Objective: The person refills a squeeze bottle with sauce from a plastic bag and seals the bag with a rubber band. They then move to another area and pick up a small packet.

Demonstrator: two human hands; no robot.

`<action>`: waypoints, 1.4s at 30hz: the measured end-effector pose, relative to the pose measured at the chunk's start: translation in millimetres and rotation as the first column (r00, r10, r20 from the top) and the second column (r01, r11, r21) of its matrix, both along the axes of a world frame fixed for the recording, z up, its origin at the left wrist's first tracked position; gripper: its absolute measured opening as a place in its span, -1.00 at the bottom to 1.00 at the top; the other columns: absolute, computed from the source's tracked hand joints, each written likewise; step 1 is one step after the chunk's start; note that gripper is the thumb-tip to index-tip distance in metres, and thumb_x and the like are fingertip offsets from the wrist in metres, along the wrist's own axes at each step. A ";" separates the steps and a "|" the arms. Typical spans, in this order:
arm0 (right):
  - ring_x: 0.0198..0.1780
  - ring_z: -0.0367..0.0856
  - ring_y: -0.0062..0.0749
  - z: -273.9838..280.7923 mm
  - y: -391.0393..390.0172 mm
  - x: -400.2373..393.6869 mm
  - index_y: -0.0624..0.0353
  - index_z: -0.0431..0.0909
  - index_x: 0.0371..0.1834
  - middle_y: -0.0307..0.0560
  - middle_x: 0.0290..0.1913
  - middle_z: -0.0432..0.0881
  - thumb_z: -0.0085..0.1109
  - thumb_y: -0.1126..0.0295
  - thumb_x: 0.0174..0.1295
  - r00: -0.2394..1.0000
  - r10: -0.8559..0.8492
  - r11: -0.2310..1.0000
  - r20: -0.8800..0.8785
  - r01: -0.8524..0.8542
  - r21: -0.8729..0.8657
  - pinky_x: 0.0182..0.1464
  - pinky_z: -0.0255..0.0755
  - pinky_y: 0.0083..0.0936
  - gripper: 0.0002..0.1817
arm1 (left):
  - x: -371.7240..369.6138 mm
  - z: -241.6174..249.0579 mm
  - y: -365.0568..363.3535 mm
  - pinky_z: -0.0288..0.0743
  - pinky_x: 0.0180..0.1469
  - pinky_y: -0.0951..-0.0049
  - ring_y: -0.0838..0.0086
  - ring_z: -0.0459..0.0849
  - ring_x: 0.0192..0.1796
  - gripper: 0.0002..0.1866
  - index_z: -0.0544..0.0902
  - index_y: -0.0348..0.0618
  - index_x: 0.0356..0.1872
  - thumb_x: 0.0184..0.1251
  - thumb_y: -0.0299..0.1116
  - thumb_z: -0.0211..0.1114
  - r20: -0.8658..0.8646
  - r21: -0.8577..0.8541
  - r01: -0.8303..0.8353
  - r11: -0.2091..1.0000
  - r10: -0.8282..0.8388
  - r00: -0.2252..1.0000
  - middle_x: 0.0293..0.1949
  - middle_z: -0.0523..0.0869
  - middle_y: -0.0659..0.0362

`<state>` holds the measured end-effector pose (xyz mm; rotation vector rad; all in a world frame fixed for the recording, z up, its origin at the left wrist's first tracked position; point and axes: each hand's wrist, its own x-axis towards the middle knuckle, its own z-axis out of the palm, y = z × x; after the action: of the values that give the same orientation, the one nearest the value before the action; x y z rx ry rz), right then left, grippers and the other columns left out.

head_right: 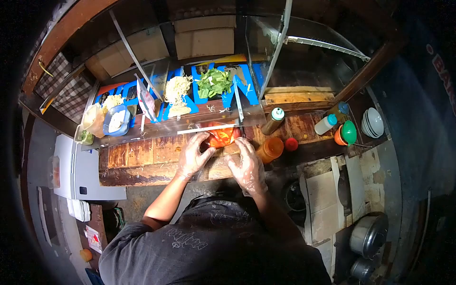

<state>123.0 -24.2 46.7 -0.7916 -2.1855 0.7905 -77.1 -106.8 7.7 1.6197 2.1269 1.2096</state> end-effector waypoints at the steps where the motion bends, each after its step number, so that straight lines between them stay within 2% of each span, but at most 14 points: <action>1: 0.31 0.49 0.10 -7.8 1.5 -6.2 0.36 0.46 0.23 0.25 0.26 0.52 0.35 0.33 0.16 0.999 -0.038 0.999 0.019 0.038 -0.039 0.33 0.37 -0.22 -0.42 | -4.2 -4.2 -0.7 0.45 0.28 0.17 0.02 0.59 0.23 -0.45 0.58 -0.26 0.15 0.23 -0.14 0.41 -0.003 0.003 -0.002 1.000 0.002 1.000 0.15 0.62 -0.10; 15: 0.37 0.40 0.07 -79.2 53.1 -47.5 0.34 0.38 0.32 0.21 0.36 0.42 0.35 0.28 0.17 0.943 -0.301 0.946 0.142 0.314 -0.080 0.38 0.31 -0.20 -0.33 | -21.1 -37.2 7.5 0.37 0.36 0.12 -0.04 0.45 0.34 -0.37 0.47 -0.26 0.26 0.20 -0.23 0.44 -0.024 0.178 -0.174 0.969 0.181 0.983 0.24 0.48 -0.20; 18: 0.37 0.41 0.10 -90.1 58.6 -48.7 0.29 0.38 0.35 0.21 0.35 0.45 0.25 0.22 0.20 0.924 -0.311 0.939 0.223 0.335 -0.080 0.38 0.30 -0.19 -0.34 | -23.7 -57.6 15.1 0.49 0.21 0.17 0.04 0.61 0.12 -0.42 0.48 -0.28 0.15 0.12 -0.35 0.49 0.345 0.261 -0.208 0.943 0.110 0.932 0.12 0.52 -0.14; 21: 0.37 0.41 0.07 -92.5 63.5 -50.3 0.29 0.38 0.36 0.17 0.35 0.46 0.20 0.24 0.20 0.911 -0.292 0.933 0.292 0.338 -0.123 0.38 0.30 -0.22 -0.35 | -23.1 -68.5 16.6 0.55 0.13 0.23 0.13 0.68 0.05 -0.44 0.49 -0.28 0.13 0.13 -0.36 0.49 0.488 0.194 -0.253 0.948 0.131 0.863 0.08 0.61 -0.12; 25: 0.19 0.51 0.18 -89.1 67.5 -55.8 0.20 0.51 0.14 0.20 0.15 0.58 0.20 0.25 0.18 0.925 -0.278 0.939 0.258 0.318 -0.128 0.20 0.41 -0.11 -0.54 | -30.3 -91.6 22.5 0.58 0.09 0.25 0.15 0.74 0.02 -0.29 0.43 -0.30 0.29 0.12 -0.28 0.52 0.540 0.174 -0.267 0.948 0.135 0.831 -0.01 0.72 -0.13; 26: 0.06 0.56 0.24 -88.3 67.6 -56.8 0.15 0.52 0.04 0.22 0.03 0.62 0.20 0.26 0.17 0.929 -0.295 0.944 0.225 0.320 -0.084 0.09 0.45 -0.03 -0.62 | -33.6 -93.9 20.6 0.59 0.08 0.27 0.17 0.75 0.00 -0.21 0.39 -0.31 0.35 0.13 -0.21 0.51 0.473 0.065 -0.261 0.963 0.201 0.858 -0.07 0.75 -0.13; 29: 0.02 0.59 0.25 -99.9 77.6 -61.8 0.14 0.53 0.04 0.22 0.00 0.63 0.18 0.26 0.18 0.908 -0.313 0.931 0.278 0.352 -0.100 0.04 0.47 0.01 -0.63 | -33.6 -87.2 20.9 0.61 -0.02 0.31 0.26 0.78 -0.09 -0.36 0.51 -0.28 0.24 0.20 -0.16 0.46 0.509 -0.026 -0.247 0.969 0.225 0.830 -0.13 0.78 -0.07; 31: -0.02 0.63 0.25 -99.2 80.5 -66.3 0.11 0.54 0.08 0.23 -0.05 0.66 0.14 0.21 0.21 0.871 -0.352 0.905 0.342 0.410 -0.115 -0.01 0.48 0.06 -0.60 | -27.1 -68.7 22.8 0.54 -0.33 0.49 0.59 0.65 -0.39 -0.70 0.60 -0.36 -0.10 0.35 -0.30 0.35 0.546 -0.042 -0.250 0.967 0.232 0.805 -0.38 0.72 0.16; 34: -0.05 0.67 0.21 -101.8 86.8 -70.8 0.00 0.52 0.22 0.20 -0.11 0.71 0.06 0.08 0.25 0.823 -0.325 0.859 0.467 0.463 -0.218 -0.03 0.50 0.05 -0.51 | -29.9 -71.7 27.3 0.47 -0.50 0.46 0.59 0.58 -0.56 -0.71 0.66 -0.32 -0.26 0.35 -0.23 0.34 0.528 -0.048 -0.267 0.962 0.252 0.811 -0.51 0.69 0.20; 37: -0.05 0.68 0.18 -106.3 90.2 -74.3 -0.03 0.54 0.20 0.19 -0.11 0.72 0.07 0.09 0.24 0.821 -0.341 0.841 0.459 0.484 -0.241 -0.05 0.52 0.02 -0.52 | -33.7 -60.3 28.2 0.50 -0.37 0.44 0.56 0.62 -0.45 -0.72 0.65 -0.32 -0.19 0.33 -0.25 0.36 0.492 -0.161 -0.215 0.963 0.268 0.829 -0.45 0.72 0.21; 38: -0.05 0.68 0.16 -126.8 97.9 -76.7 -0.04 0.53 0.21 0.19 -0.10 0.71 0.07 0.08 0.23 0.856 -0.340 0.830 0.390 0.468 -0.304 -0.06 0.52 -0.01 -0.51 | -40.9 -86.4 35.1 0.51 -0.25 0.42 0.55 0.63 -0.34 -0.69 0.62 -0.32 -0.11 0.32 -0.27 0.37 0.526 -0.048 -0.206 0.977 0.200 0.827 -0.39 0.72 0.19; 39: -0.04 0.68 0.15 -134.4 103.4 -76.3 -0.04 0.54 0.20 0.19 -0.11 0.71 0.12 0.14 0.17 0.888 -0.313 0.824 0.337 0.431 -0.368 -0.05 0.51 -0.02 -0.51 | -41.1 -81.3 35.2 0.51 -0.19 0.42 0.55 0.62 -0.29 -0.68 0.59 -0.28 -0.06 0.32 -0.28 0.38 0.509 -0.109 -0.203 0.973 0.230 0.830 -0.36 0.71 0.17; 41: -0.07 0.68 0.14 -117.6 95.9 -80.2 -0.04 0.57 0.16 0.18 -0.16 0.71 0.16 0.21 0.09 0.863 -0.349 0.809 0.365 0.474 -0.347 -0.05 0.51 -0.05 -0.51 | -41.5 -74.8 37.2 0.54 -0.18 0.18 0.12 0.76 -0.27 -0.59 0.66 -0.14 -0.17 0.21 0.01 0.40 0.439 -0.112 -0.232 0.966 0.258 0.861 -0.37 0.76 -0.01; 42: -0.07 0.68 0.16 -102.2 88.9 -77.1 -0.02 0.57 0.18 0.21 -0.14 0.71 0.13 0.23 0.10 0.864 -0.340 0.796 0.371 0.475 -0.376 -0.06 0.51 -0.06 -0.49 | -46.8 -89.0 41.7 0.54 -0.16 0.15 0.05 0.76 -0.22 -0.56 0.67 -0.17 -0.16 0.21 0.02 0.41 0.397 -0.117 -0.255 0.960 0.280 0.874 -0.33 0.76 -0.04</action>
<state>45.9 64.7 -55.6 -1.6555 -1.9579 1.0209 -123.9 -65.1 -81.3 0.9516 2.1235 1.4002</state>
